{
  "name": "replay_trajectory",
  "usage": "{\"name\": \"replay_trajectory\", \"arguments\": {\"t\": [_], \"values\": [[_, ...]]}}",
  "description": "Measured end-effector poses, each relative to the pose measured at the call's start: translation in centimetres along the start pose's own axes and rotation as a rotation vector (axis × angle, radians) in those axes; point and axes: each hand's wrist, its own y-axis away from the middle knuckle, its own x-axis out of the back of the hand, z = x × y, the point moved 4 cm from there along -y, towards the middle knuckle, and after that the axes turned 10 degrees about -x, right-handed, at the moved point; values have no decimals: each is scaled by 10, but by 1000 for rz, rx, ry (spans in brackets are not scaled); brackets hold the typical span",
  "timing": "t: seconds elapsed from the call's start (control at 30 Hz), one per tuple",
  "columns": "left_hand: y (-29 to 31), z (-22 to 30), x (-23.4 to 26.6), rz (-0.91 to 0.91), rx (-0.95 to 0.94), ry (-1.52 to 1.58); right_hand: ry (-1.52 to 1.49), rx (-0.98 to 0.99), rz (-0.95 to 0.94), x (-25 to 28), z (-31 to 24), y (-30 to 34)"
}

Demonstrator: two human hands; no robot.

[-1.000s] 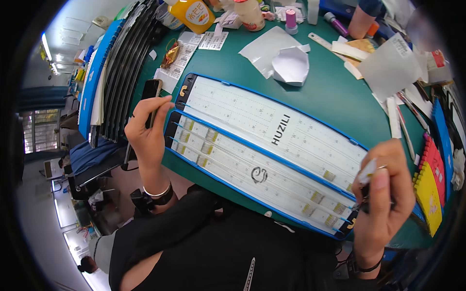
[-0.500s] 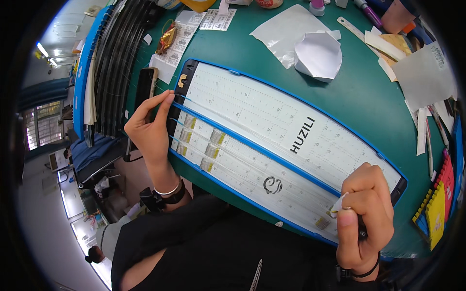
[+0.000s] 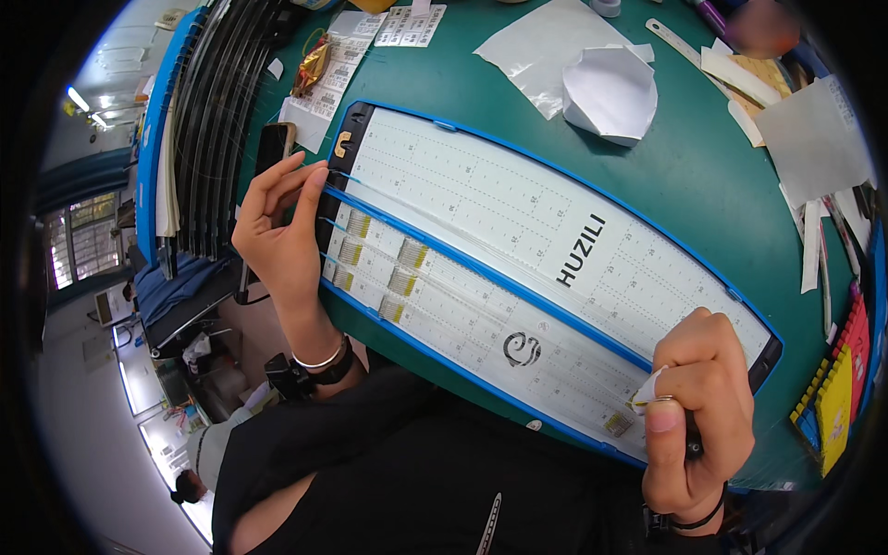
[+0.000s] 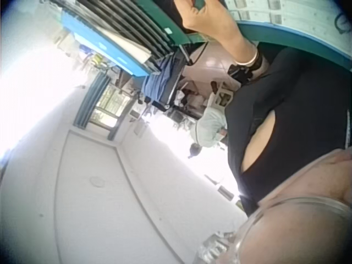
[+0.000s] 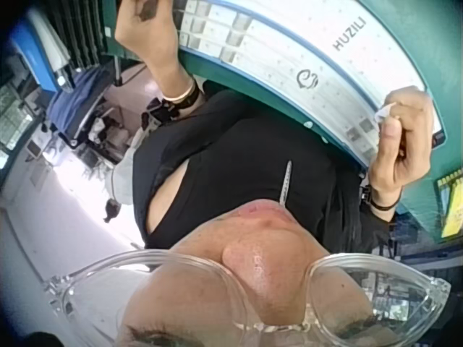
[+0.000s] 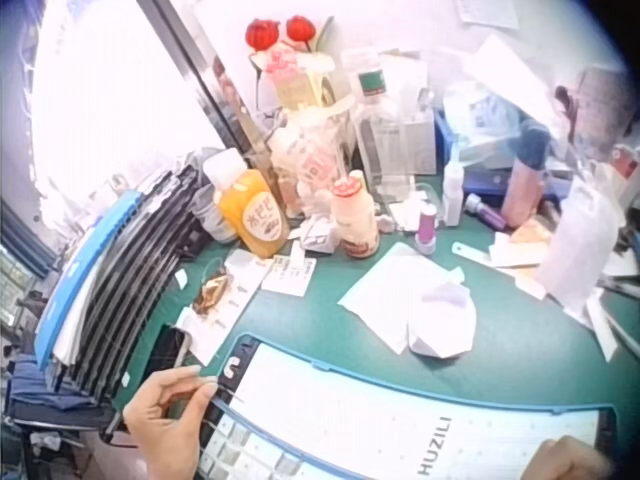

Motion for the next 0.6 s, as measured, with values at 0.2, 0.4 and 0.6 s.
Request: {"name": "replay_trajectory", "arguments": {"t": [0.2, 0.4, 0.6], "values": [[1, 0, 2, 12, -25, 3, -20, 16, 5, 0, 1, 1], [4, -1, 0, 9, -10, -2, -36, 61, 12, 1, 6, 1], [4, -1, 1, 7, 1, -5, -26, 53, 16, 0, 5, 1]]}}
